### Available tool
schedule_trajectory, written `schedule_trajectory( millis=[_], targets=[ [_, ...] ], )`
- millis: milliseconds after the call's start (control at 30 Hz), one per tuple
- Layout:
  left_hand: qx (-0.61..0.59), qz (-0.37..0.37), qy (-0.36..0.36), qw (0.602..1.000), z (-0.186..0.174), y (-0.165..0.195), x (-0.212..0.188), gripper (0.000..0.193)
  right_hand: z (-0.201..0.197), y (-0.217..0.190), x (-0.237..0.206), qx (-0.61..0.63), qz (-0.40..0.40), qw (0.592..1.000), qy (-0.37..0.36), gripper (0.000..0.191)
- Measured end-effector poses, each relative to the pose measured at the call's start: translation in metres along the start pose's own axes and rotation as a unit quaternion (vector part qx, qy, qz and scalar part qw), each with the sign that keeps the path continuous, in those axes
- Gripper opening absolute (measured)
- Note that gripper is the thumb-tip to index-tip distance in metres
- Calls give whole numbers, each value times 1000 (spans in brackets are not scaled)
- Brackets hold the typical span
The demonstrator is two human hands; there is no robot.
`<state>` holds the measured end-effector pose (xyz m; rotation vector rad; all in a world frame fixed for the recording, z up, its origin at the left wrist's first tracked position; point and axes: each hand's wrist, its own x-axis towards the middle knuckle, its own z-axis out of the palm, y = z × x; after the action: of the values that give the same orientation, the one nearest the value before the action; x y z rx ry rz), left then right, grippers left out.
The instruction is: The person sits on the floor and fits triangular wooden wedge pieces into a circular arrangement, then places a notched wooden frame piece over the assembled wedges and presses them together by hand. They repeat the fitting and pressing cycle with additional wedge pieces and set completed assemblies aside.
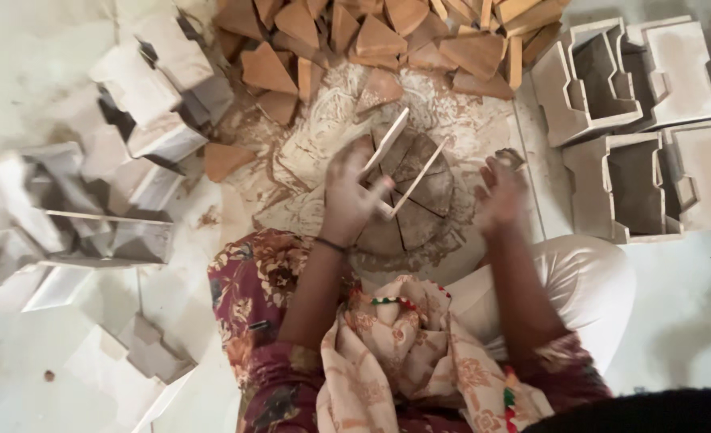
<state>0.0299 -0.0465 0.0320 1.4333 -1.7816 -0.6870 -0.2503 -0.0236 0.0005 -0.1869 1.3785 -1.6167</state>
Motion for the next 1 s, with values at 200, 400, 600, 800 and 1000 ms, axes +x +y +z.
schedule_trajectory(
  millis=[200,400,600,800,1000],
  targets=[
    [181,-21,-8,983,18,20,-39,111,-49,-42,-54,-176,-152,970,-67,29],
    [55,-69,67,994,34,-9,-37,77,-37,-5,-44,-209,-175,957,-99,16],
    [-285,-67,71,953,-4,0,-29,80,-17,-5,-24,-334,-390,857,-43,52],
    [-408,-266,12,873,5,-38,-38,79,21,-1,-16,-328,-388,858,-79,72],
    [-93,-202,29,974,22,-61,-20,65,55,15,-19,-355,-409,828,-146,41]
  ],
)
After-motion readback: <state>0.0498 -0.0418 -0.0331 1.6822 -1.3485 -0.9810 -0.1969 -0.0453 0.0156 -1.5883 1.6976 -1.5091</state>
